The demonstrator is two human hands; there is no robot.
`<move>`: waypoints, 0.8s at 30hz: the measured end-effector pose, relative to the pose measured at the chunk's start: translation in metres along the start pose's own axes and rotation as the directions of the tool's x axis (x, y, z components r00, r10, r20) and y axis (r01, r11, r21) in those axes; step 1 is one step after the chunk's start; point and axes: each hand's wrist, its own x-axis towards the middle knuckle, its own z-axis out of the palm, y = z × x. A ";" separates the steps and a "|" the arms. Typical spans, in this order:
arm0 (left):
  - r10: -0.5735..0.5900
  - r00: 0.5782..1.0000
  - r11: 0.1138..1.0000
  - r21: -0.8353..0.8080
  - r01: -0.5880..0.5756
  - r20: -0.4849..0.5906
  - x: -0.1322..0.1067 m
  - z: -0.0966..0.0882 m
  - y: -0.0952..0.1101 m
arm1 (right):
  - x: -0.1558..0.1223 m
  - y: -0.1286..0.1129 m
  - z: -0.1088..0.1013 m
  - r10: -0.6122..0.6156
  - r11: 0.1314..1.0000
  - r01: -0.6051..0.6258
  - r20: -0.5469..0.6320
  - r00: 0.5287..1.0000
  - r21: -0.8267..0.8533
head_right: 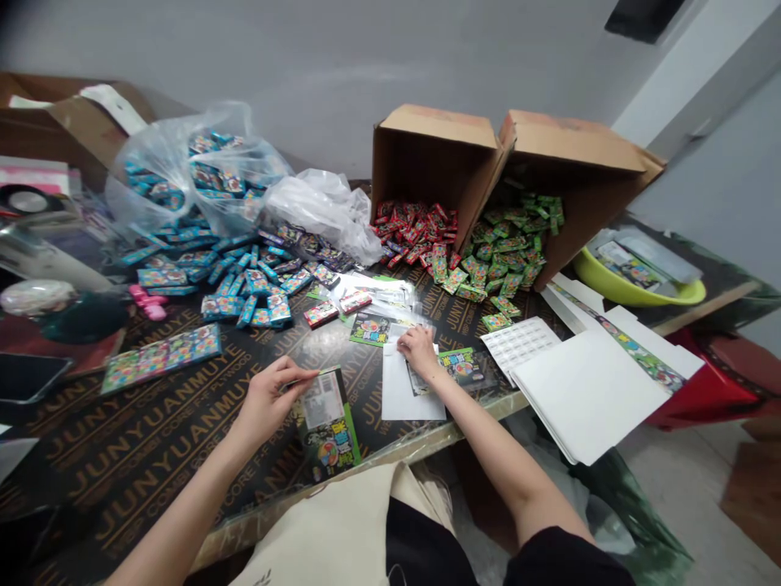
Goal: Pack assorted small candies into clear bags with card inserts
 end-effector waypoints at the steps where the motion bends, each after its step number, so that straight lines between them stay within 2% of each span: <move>1: -0.001 1.000 1.000 -0.001 0.001 -0.003 0.000 0.000 0.000 | -0.002 -0.002 0.001 -0.008 1.000 0.008 0.004 1.000 0.005; 4: -0.007 1.000 1.000 0.001 0.007 -0.016 0.001 0.001 0.002 | -0.005 -0.007 0.002 0.002 0.999 -0.002 0.015 1.000 0.036; 8: -0.029 0.999 1.000 0.012 0.029 -0.038 0.000 0.001 0.005 | 0.001 -0.014 -0.008 0.096 0.990 -0.097 0.013 0.995 0.107; 11: -0.062 0.995 0.998 0.026 0.065 -0.081 -0.001 0.002 0.006 | 0.011 -0.040 -0.025 0.138 0.973 -0.139 0.014 0.990 0.184; 13: -0.075 0.990 0.996 0.041 0.081 -0.117 -0.001 0.002 0.007 | 0.016 -0.071 -0.037 0.080 0.932 -0.097 0.063 0.995 0.348; 15: -0.062 0.990 0.996 0.059 0.070 -0.126 -0.001 0.002 0.007 | 0.018 -0.108 -0.046 -0.052 0.802 -0.055 0.160 0.986 0.595; 17: -0.036 0.993 0.996 0.074 0.045 -0.111 -0.002 0.001 0.008 | 0.020 -0.140 -0.049 -0.190 0.666 -0.074 0.265 0.945 0.743; 18: -0.026 0.994 0.996 0.077 0.034 -0.103 -0.003 0.000 0.009 | 0.021 -0.152 -0.048 -0.241 0.637 -0.093 0.312 0.919 0.765; 21: -0.016 0.995 0.996 0.080 0.024 -0.096 -0.005 -0.002 0.010 | 0.026 -0.167 -0.039 -0.312 0.634 -0.134 0.411 0.857 0.762; 24: -0.029 0.993 0.996 0.083 0.039 -0.117 -0.007 0.000 0.011 | 0.030 -0.163 -0.027 -0.321 0.650 -0.150 0.448 0.834 0.745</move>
